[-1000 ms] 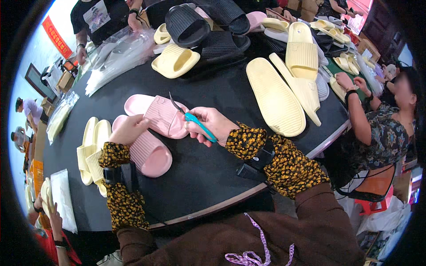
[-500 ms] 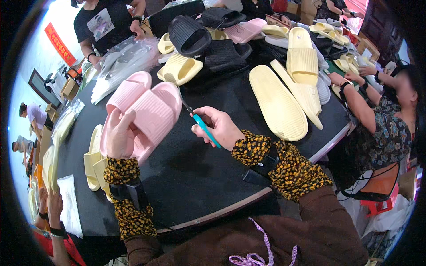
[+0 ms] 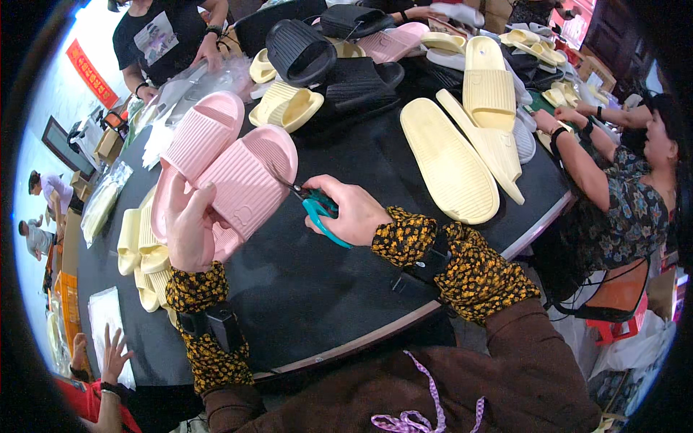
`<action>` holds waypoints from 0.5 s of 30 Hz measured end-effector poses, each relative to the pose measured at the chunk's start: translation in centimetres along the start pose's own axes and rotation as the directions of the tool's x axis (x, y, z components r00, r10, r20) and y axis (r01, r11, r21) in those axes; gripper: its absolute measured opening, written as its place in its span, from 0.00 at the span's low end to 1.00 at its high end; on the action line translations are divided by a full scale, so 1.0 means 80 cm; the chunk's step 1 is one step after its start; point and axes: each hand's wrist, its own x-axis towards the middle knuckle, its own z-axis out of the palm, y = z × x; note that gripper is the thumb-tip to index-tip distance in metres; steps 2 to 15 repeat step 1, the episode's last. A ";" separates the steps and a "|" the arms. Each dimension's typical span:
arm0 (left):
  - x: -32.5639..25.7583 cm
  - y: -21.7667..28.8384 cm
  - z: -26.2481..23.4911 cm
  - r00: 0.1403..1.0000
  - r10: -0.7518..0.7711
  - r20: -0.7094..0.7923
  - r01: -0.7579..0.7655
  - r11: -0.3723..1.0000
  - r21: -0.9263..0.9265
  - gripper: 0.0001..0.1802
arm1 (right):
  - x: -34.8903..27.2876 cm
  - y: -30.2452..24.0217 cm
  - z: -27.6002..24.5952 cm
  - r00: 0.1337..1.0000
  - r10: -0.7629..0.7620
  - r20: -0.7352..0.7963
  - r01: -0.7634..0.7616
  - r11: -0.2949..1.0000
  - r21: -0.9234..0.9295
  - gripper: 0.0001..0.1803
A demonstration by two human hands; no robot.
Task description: Trim excess thread or material from manufactured sandals using scissors.
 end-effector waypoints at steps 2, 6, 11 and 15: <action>0.000 0.000 -0.002 1.000 -0.004 0.013 0.003 1.000 0.023 0.33 | 0.000 0.001 0.001 1.000 0.002 0.014 -0.002 1.000 -0.008 0.27; 0.000 0.000 -0.002 1.000 -0.004 0.013 0.003 1.000 0.023 0.33 | 0.000 0.001 0.001 1.000 0.002 0.014 -0.002 1.000 -0.008 0.27; 0.000 0.000 -0.002 1.000 -0.004 0.013 0.003 1.000 0.023 0.33 | 0.000 0.001 0.001 1.000 0.002 0.014 -0.002 1.000 -0.008 0.27; 0.000 0.000 -0.002 1.000 -0.004 0.013 0.003 1.000 0.023 0.33 | 0.000 0.001 0.001 1.000 0.002 0.014 -0.002 1.000 -0.008 0.27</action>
